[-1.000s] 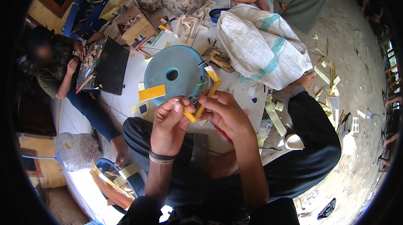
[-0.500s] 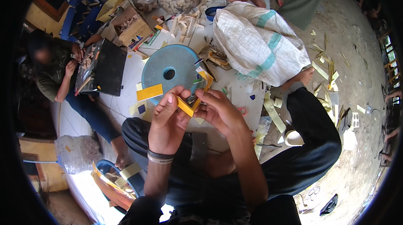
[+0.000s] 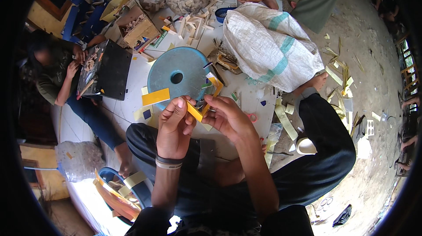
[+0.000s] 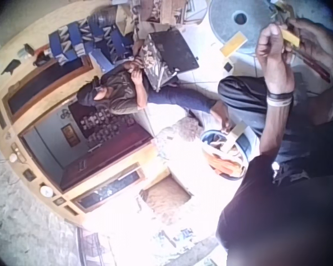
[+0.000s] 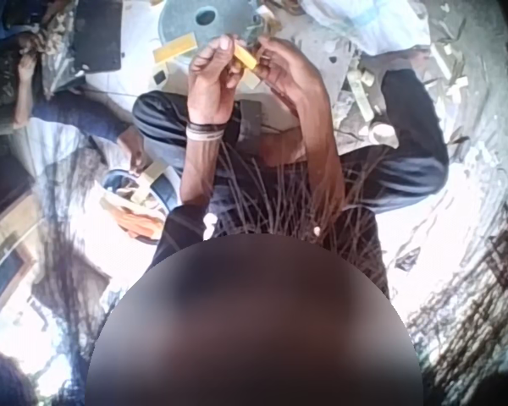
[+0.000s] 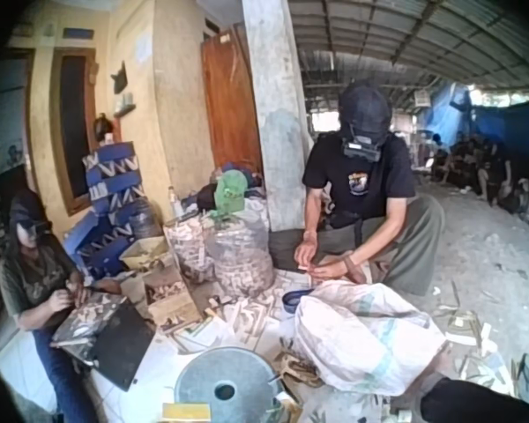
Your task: The person sits on the floor and repeatedly cuts small pieces from a yellow adhesive tape roll using pink scissors. They fold and trim the tape pieces, placing some on a nearby blue stool and discarding scraps.
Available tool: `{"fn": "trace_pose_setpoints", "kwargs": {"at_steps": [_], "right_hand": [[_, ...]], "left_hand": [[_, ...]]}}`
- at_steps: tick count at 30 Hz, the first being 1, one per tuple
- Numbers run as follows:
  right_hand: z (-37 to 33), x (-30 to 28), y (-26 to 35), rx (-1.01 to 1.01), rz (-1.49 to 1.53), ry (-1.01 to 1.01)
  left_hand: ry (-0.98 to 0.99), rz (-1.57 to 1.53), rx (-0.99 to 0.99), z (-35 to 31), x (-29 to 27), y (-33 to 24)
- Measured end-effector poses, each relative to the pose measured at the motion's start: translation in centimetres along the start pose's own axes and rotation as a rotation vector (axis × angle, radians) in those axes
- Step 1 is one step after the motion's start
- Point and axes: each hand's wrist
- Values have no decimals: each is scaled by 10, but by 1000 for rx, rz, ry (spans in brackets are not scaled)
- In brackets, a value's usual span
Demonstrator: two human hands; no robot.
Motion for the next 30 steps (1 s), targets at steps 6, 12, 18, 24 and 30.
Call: {"fn": "trace_pose_setpoints", "kwargs": {"at_steps": [6, 12, 18, 24, 30], "right_hand": [[3, -5, -2, 45, 122, 84], [2, 1, -5, -72, 3, 50], [5, 9, -10, -260, -162, 83], [1, 1, -5, -116, -74, 54], [8, -16, -11, 53, 21, 165]], "left_hand": [[3, 42, 9, -12, 2, 5], [-143, 308, 179, -14, 6, 7], [-396, 624, 457, -12, 20, 21], [-109, 312, 294, -6, 6, 11], [111, 158, 23, -12, -13, 0]]}}
Point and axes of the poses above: each hand's wrist, its own z-axis towards the middle knuckle, its own x-axis out of the palm, y = z × x, and after that the axes turned 14 degrees about z, right-handed
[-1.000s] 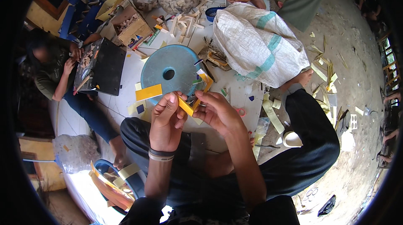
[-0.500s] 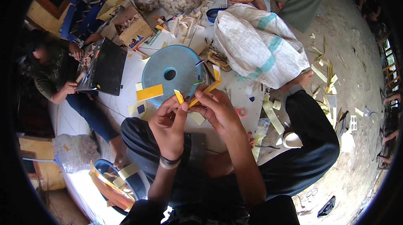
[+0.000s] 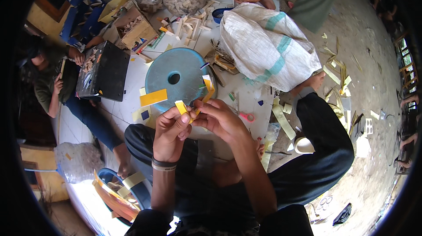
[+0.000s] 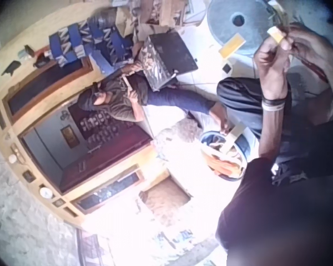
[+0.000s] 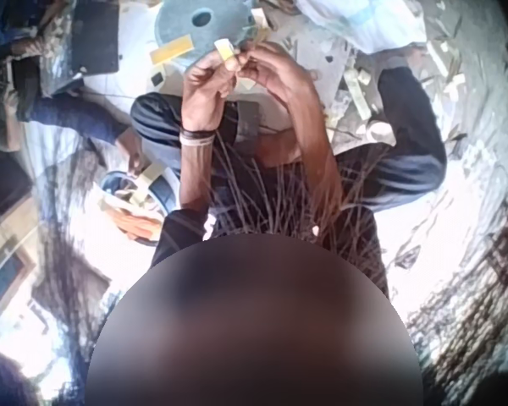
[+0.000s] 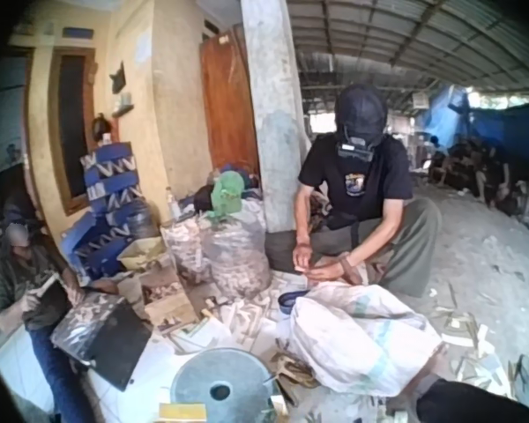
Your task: The person sits on the floor and repeatedly cuts small pieces from a yellow adhesive tape roll using pink scissors. They fold and trim the tape pieces, placing some on a nearby blue stool and discarding scraps.
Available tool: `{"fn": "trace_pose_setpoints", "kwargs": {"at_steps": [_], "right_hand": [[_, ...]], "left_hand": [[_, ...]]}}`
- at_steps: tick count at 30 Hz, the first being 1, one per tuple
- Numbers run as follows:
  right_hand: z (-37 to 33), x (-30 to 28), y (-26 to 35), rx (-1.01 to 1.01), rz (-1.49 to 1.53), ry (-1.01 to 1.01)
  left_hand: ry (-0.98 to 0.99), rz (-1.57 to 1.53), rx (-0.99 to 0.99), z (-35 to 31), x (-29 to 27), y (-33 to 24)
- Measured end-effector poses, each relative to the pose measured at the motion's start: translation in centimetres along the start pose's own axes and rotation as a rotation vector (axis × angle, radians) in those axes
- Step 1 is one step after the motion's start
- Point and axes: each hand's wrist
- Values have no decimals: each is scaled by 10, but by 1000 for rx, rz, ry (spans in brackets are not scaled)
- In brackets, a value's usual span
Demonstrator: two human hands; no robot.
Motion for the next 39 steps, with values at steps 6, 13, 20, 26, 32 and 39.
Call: {"fn": "trace_pose_setpoints", "kwargs": {"at_steps": [6, 13, 20, 26, 32, 39], "right_hand": [[0, 7, -4, -13, -126, -8], [-5, -4, 11, -28, -673, -174], [-22, -71, -12, 263, -2006, -500], [-41, -104, -67, 29, -2063, -636], [-50, -95, -65, -80, -1961, -652], [-37, -46, -53, -353, -1536, -369]], "left_hand": [[-37, -158, 2, -9, -2, 8], [-390, 671, 416, -15, -36, -3], [-688, 1471, 301, -14, -82, -6], [-563, 1245, 102, -19, -93, 13], [-398, 824, -65, 9, -108, 28], [-416, 731, -87, 7, -112, 33]]}}
Point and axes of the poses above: each hand's wrist, its own z-axis towards the middle knuckle, its own x-axis out of the palm, y = z × x, and after that the axes turned 14 degrees about z, right-handed
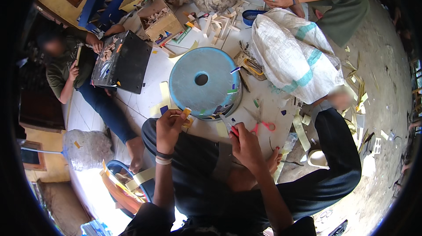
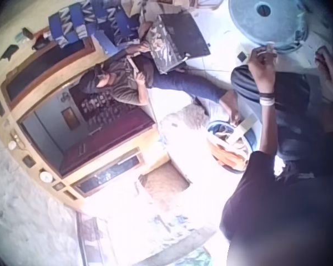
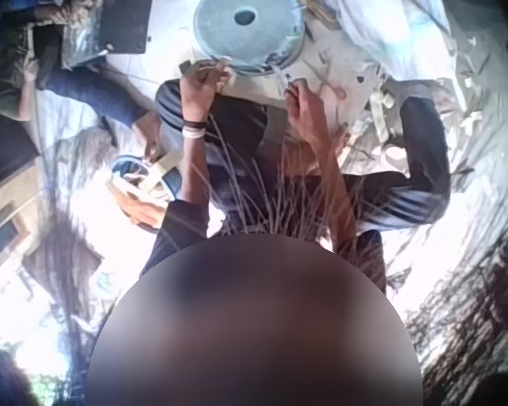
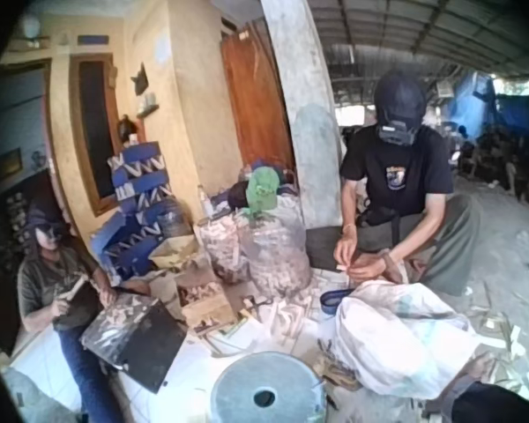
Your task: The person sits on the floor and repeatedly cuts small pieces from a yellow adhesive tape roll using pink scissors. They fold and trim the tape pieces, placing some on a nearby blue stool and discarding scraps.
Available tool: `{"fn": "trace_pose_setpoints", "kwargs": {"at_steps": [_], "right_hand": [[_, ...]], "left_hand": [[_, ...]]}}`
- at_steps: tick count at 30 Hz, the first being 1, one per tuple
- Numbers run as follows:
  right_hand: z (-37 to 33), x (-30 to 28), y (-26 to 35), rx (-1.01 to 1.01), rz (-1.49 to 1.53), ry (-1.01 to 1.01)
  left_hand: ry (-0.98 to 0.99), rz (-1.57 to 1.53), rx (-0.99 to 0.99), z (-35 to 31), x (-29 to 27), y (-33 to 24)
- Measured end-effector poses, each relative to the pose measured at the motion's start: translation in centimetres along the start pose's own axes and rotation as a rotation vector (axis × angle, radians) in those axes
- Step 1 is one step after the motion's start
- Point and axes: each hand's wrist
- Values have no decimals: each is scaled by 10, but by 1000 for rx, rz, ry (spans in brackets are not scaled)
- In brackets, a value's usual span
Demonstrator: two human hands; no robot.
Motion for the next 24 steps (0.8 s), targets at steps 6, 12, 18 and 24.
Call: {"fn": "trace_pose_setpoints", "kwargs": {"at_steps": [6, 12, 18, 24], "right_hand": [[4, -4, 37, -56, 26, 163], [18, 17, 59, -165, 62, 82], [31, 34, 62, -180, 110, 4], [31, 12, 58, -16, 213, -76]], "left_hand": [[70, -120, -30, 2, -8, 8], [65, -146, 10, 6, -7, 12], [130, -139, -20, -1, -11, -3], [135, -294, -109, -28, 32, -19]]}}
Point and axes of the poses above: each hand's wrist, its own z-axis towards the middle knuckle, its own x-axis out of the palm, y = z × x, and after that the axes turned 14 degrees about z, right-handed
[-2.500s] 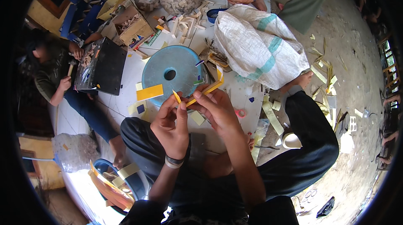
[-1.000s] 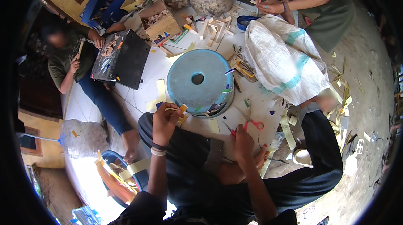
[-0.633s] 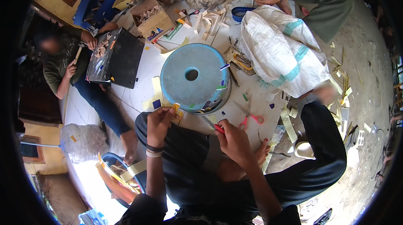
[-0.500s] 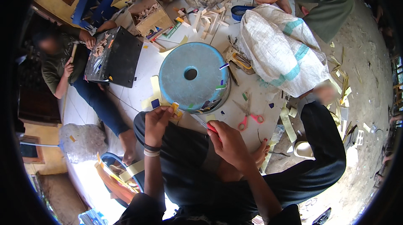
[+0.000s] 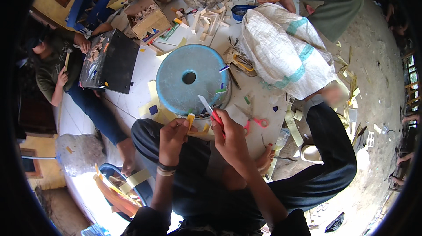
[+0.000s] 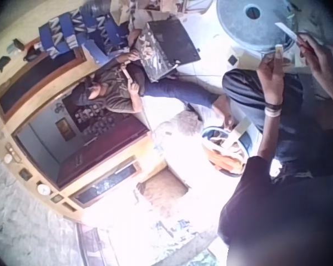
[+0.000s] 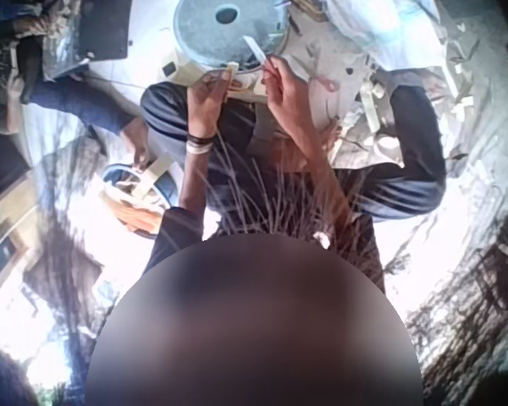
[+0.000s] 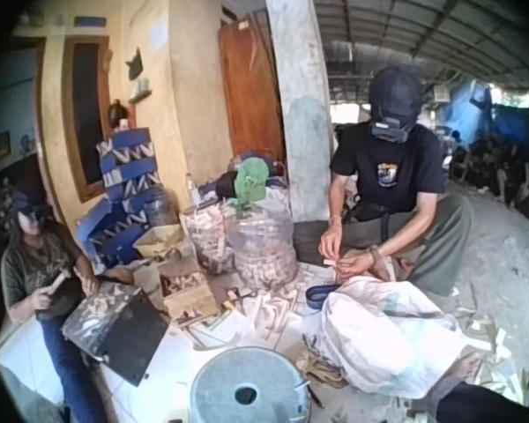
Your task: The person sits on the floor and repeatedly cuts small pieces from a yellow adhesive tape roll using pink scissors. They fold and trim the tape pieces, placing some on a nearby blue stool and discarding scraps.
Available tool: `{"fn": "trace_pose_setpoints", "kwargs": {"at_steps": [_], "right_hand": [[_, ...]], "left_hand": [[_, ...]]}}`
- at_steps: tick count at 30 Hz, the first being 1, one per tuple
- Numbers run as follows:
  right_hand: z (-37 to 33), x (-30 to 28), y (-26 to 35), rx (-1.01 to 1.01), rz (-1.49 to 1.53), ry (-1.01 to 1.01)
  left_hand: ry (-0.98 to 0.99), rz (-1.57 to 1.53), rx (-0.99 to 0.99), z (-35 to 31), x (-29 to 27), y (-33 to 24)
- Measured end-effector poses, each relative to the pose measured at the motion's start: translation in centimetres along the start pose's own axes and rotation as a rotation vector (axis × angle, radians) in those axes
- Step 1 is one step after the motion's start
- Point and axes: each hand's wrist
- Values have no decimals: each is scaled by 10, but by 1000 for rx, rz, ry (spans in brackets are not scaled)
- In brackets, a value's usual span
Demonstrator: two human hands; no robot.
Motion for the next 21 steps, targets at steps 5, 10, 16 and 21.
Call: {"fn": "trace_pose_setpoints", "kwargs": {"at_steps": [5, 10, 16, 21], "right_hand": [[-4, -11, 7, 3, -59, 63], [2, -22, 14, -113, -248, 158], [21, -38, 17, -248, -479, 276], [35, -47, 23, -314, -623, 365]], "left_hand": [[-131, -108, 32, 8, 27, 2], [-248, -145, 51, 11, 37, 7], [-348, -232, 16, 11, 44, 14], [-311, -275, 21, 14, 44, 15]]}}
Point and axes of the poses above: each hand's wrist, its own z-axis towards the middle knuckle, its own x-axis out of the palm, y = z × x, and after that the axes turned 14 degrees about z, right-handed
